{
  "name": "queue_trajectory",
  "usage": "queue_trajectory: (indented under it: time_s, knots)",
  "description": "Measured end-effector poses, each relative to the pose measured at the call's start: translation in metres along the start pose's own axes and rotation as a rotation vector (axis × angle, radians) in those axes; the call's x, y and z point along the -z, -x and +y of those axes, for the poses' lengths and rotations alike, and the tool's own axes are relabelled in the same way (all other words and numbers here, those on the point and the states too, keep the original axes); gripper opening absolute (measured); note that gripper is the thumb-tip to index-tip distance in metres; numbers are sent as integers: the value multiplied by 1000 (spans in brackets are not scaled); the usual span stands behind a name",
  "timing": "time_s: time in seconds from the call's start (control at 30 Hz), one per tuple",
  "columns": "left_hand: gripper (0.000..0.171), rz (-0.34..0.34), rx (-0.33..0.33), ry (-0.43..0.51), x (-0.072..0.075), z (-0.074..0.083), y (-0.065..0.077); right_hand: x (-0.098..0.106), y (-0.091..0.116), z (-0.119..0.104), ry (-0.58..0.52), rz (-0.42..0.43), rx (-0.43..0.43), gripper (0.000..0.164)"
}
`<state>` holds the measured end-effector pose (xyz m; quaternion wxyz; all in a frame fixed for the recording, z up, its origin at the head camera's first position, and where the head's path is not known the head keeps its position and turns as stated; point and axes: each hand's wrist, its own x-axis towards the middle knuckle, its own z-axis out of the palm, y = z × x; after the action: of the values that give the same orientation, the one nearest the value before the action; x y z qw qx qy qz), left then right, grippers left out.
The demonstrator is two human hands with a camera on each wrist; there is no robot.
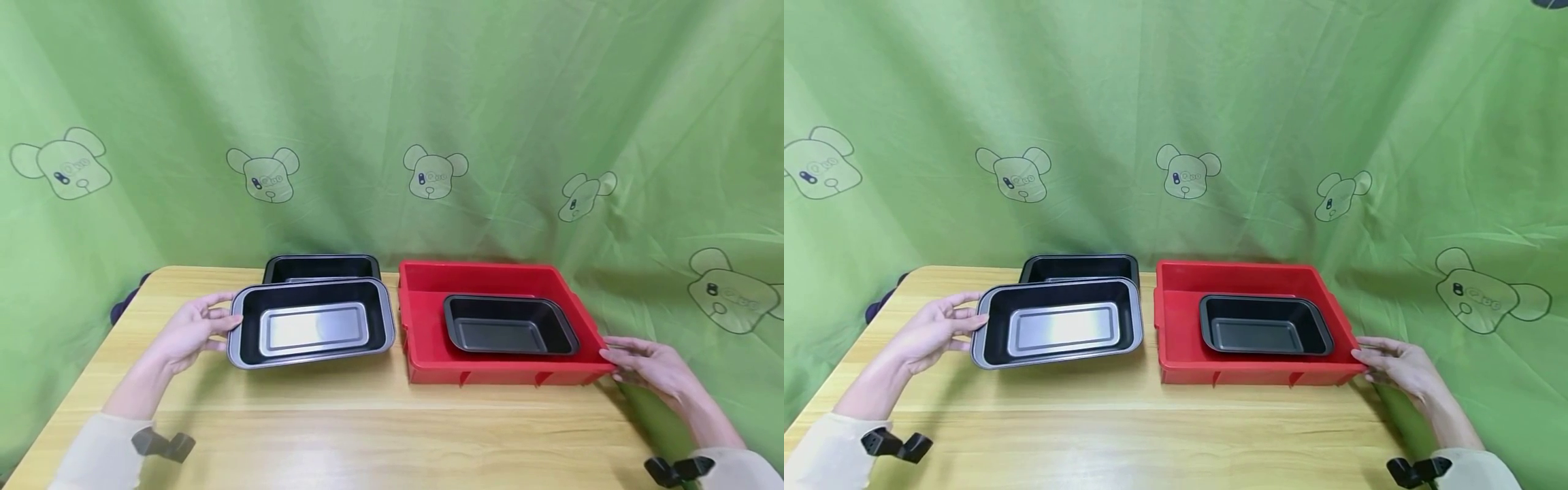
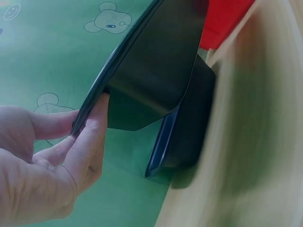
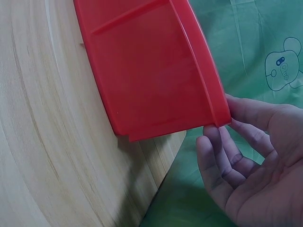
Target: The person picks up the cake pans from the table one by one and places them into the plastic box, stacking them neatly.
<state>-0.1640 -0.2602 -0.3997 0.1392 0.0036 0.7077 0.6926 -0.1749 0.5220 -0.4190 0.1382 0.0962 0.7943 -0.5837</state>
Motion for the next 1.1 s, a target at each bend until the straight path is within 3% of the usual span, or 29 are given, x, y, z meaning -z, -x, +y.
queue_trajectory:
  time_s: [0.23,0.47,1.1]
  knots:
    - [51,-5,-27,2,-4,11,-1,-1,0,-1,1,4,-13,33]
    - [65,-13,-41,-21,-16,21,-6,-1,1,-2,-7,0,-2,33]
    - [66,-23,-66,-17,-54,42,-26,-1,1,-3,-2,-3,0,33]
